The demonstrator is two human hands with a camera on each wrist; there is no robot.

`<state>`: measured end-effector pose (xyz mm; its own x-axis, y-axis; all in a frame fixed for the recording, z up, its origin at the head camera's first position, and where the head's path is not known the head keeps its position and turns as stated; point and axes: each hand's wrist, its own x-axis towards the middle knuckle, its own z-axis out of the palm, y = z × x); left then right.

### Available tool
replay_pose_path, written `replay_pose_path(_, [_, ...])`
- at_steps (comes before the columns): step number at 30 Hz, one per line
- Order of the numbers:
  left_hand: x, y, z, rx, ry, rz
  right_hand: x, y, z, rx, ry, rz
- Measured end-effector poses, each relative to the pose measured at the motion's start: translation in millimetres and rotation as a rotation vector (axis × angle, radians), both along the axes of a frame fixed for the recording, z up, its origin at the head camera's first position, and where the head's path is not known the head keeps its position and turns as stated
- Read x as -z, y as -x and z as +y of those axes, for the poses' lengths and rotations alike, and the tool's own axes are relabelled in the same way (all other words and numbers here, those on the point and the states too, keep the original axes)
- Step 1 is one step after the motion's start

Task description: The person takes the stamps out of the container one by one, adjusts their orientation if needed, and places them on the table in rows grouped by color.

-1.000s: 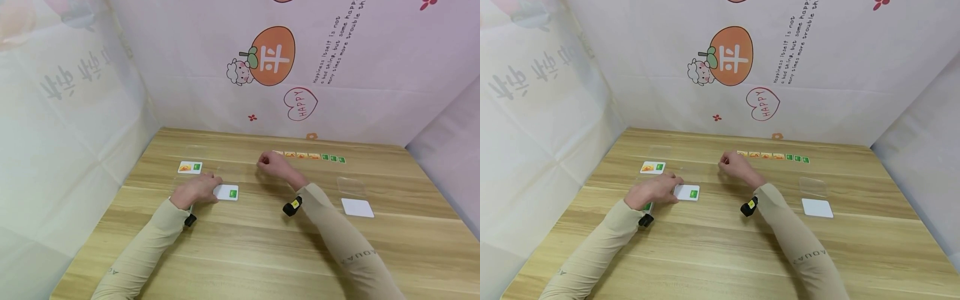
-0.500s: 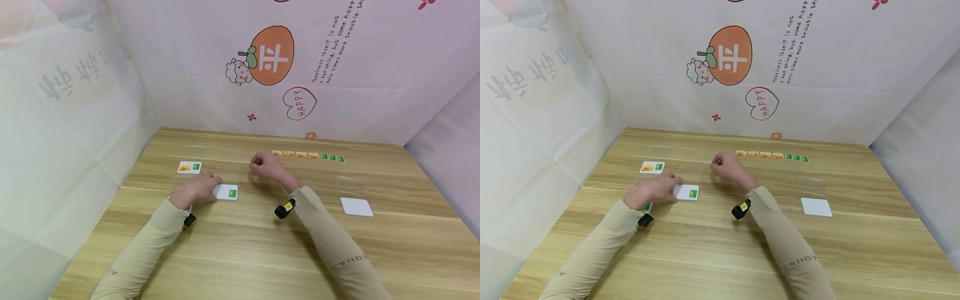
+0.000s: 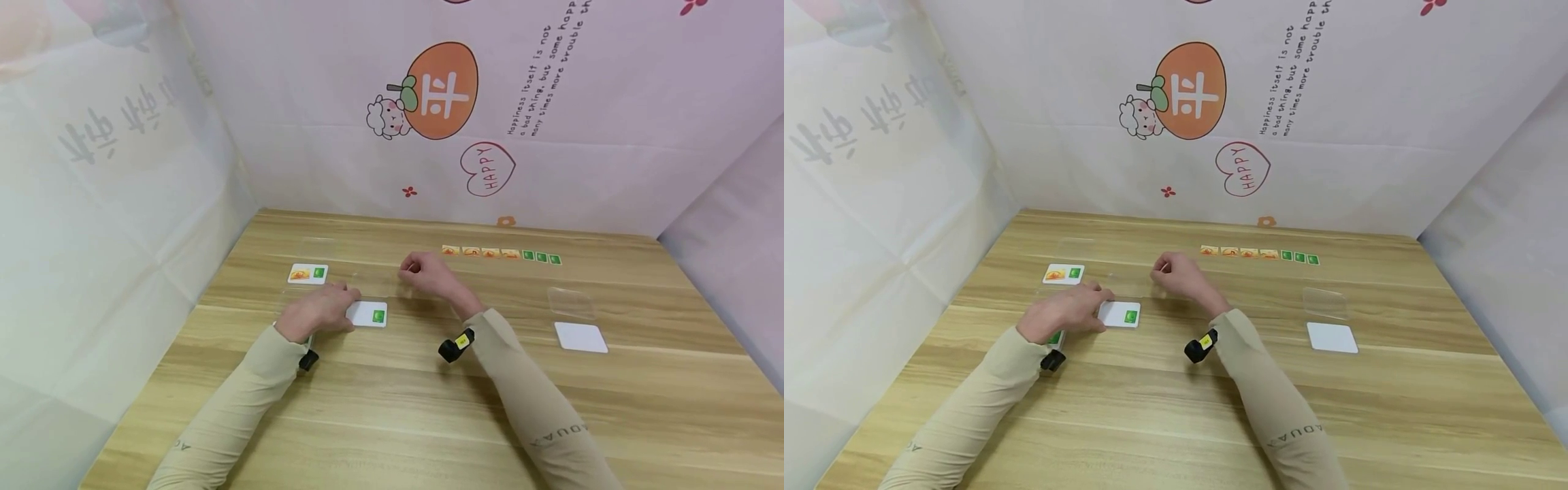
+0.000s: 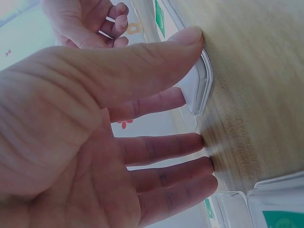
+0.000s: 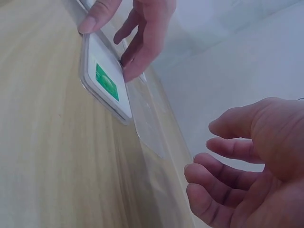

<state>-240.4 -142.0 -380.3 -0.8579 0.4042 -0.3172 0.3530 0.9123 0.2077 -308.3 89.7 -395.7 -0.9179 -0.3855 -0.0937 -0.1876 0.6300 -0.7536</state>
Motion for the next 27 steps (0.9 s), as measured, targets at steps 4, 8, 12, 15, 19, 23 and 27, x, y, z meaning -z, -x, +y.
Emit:
replay_pose_path(4, [0.2, 0.3, 0.0, -0.002, 0.008, -0.002, 0.9, -3.8, -2.0, -0.002, 0.024, -0.041])
replay_pose_path(8, [-0.1, 0.4, 0.0, 0.000, 0.013, -0.003, 4.0, -7.5, -3.5, -0.008, 0.029, -0.074])
replay_pose_path(12, [-0.8, 0.5, -0.3, 0.003, 0.018, -0.002, 6.7, -10.9, -6.0, -0.018, 0.013, -0.060])
replay_pose_path(15, [-1.6, 0.5, -0.8, -0.002, 0.024, -0.002, 8.4, -12.8, -8.3, -0.023, 0.003, -0.051])
replay_pose_path(19, [-1.6, 0.1, -1.3, -0.010, 0.023, -0.001, 10.6, -15.4, -10.7, -0.026, 0.003, -0.068])
replay_pose_path(23, [-1.1, 0.1, -0.5, -0.001, 0.019, 0.003, 15.4, -17.9, -10.5, -0.025, 0.012, -0.092])
replay_pose_path(27, [-1.3, 0.5, 0.3, 0.002, 0.018, -0.003, 19.0, -19.7, -9.9, -0.021, 0.032, -0.109])
